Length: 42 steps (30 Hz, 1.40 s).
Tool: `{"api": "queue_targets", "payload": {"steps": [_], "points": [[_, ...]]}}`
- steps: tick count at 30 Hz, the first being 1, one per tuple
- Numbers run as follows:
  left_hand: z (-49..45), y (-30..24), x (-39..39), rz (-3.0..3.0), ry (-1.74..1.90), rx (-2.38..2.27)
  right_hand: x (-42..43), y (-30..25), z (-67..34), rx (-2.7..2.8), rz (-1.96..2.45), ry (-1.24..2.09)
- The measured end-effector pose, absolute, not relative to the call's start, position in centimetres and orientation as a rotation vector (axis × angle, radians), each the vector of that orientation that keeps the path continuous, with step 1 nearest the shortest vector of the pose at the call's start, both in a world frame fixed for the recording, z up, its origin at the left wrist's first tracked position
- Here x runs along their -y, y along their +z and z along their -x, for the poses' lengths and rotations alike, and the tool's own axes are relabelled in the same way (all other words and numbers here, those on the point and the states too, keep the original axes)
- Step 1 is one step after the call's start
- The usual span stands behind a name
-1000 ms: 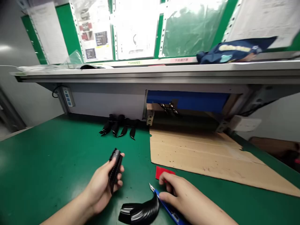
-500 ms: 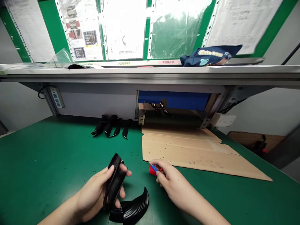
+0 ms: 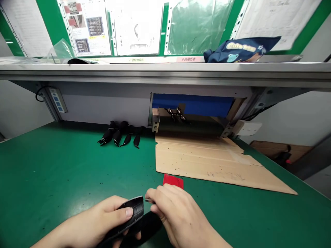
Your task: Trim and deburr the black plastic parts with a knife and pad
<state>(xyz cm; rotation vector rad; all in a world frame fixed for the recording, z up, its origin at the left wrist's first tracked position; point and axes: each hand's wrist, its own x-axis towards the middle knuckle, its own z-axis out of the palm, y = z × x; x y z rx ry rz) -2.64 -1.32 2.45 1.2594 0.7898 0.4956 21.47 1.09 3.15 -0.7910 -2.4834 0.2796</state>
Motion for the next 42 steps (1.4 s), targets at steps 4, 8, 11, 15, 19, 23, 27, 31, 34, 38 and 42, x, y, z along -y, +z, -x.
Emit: {"api": "queue_targets", "payload": {"steps": [4,8,11,15,19,23,27,31,34,38,42], "points": [[2.6,2.6,1.5,-1.244,0.491,-0.781,-1.0,3.3,-20.9,2.519,0.749,-0.018],[2.4,3.2,1.7,-1.238,0.447,-0.816,-0.9,3.1,-20.6,2.612,0.821,-0.033],[2.4,3.3,1.9,-1.251,0.430,-0.822,-0.9,2.9,-20.3,2.659,0.926,-0.097],[2.5,3.7,2.1,-1.269,0.395,-0.885,-0.7,2.8,-19.9,2.658,0.978,-0.282],[2.7,4.0,2.3,-1.296,0.376,-0.984,-0.5,2.6,-19.6,2.675,0.979,-0.334],[2.9,3.8,2.5,-1.334,0.364,-1.024,-0.6,2.3,-19.4,2.680,0.958,-0.340],[3.1,3.9,2.8,-1.374,0.325,-1.083,-0.6,2.2,-19.3,2.669,0.930,-0.334],[3.2,4.6,3.0,-1.450,0.330,-1.171,-0.5,1.9,-19.3,2.695,0.947,-0.302],[3.1,4.9,3.0,-1.525,0.346,-1.206,-0.5,1.6,-19.3,2.731,0.960,-0.285],[3.0,4.9,3.0,-1.575,0.413,-1.220,-0.5,1.3,-19.3,2.794,0.993,-0.291],[2.8,4.9,2.9,-1.602,0.404,-1.204,-0.5,1.3,-19.0,2.838,1.027,-0.272]]}}
